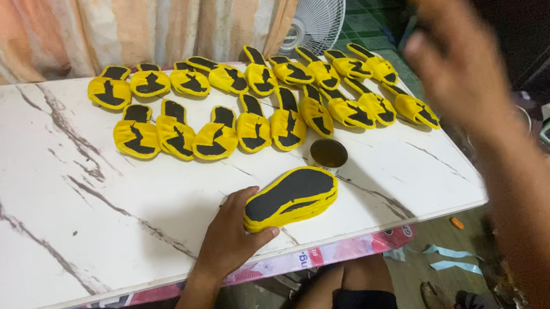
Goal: The person sits on the floor and applies a liquid substance from a small metal can onto the black insole of a yellow slipper using their fingers. They then place the treated slipper onto a table with other similar slippers. The person repeats this process for multiple slippers.
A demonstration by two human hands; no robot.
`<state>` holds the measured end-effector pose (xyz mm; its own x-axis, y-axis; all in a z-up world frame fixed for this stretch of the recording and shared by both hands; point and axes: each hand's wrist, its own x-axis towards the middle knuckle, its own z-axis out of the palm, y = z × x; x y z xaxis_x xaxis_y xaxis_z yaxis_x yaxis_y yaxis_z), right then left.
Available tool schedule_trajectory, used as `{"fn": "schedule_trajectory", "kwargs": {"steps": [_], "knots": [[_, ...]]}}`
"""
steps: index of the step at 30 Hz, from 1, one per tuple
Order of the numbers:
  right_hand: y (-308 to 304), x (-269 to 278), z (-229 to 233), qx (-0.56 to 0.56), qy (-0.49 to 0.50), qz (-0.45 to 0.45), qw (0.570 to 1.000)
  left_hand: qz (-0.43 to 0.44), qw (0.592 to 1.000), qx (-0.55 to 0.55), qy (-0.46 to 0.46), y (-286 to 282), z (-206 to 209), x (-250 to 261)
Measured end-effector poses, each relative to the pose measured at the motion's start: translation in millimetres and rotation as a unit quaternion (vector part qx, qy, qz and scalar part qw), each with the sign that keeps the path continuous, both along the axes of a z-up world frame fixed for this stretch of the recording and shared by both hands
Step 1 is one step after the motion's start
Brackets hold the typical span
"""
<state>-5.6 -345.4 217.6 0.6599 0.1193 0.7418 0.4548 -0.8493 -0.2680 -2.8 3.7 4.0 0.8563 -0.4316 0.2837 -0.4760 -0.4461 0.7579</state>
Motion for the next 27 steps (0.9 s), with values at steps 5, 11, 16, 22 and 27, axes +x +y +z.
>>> {"fn": "schedule_trajectory", "kwargs": {"steps": [5, 11, 16, 22, 27], "knots": [[30.9, -28.6, -116.6, 0.108, 0.145, 0.033, 0.983, -0.043, 0.997, -0.021, -0.059, 2.5, -0.9, -4.3], [72.4, -59.8, -210.7, 0.149, 0.271, -0.003, 0.951, -0.066, 0.993, -0.046, -0.085, 3.1, 1.5, -4.3], [96.4, -55.7, -221.5, 0.013, 0.294, -0.129, 0.947, -0.063, 0.995, -0.038, -0.072, 3.7, -0.3, -3.6], [78.9, -59.8, -213.0, 0.099, 0.314, -0.090, 0.940, -0.062, 0.985, -0.062, -0.146, 6.7, -5.1, -4.2], [86.8, -58.3, -222.2, -0.041, 0.245, -0.167, 0.954, -0.073, 0.987, -0.044, -0.137, 5.6, -3.4, -3.7]]}}
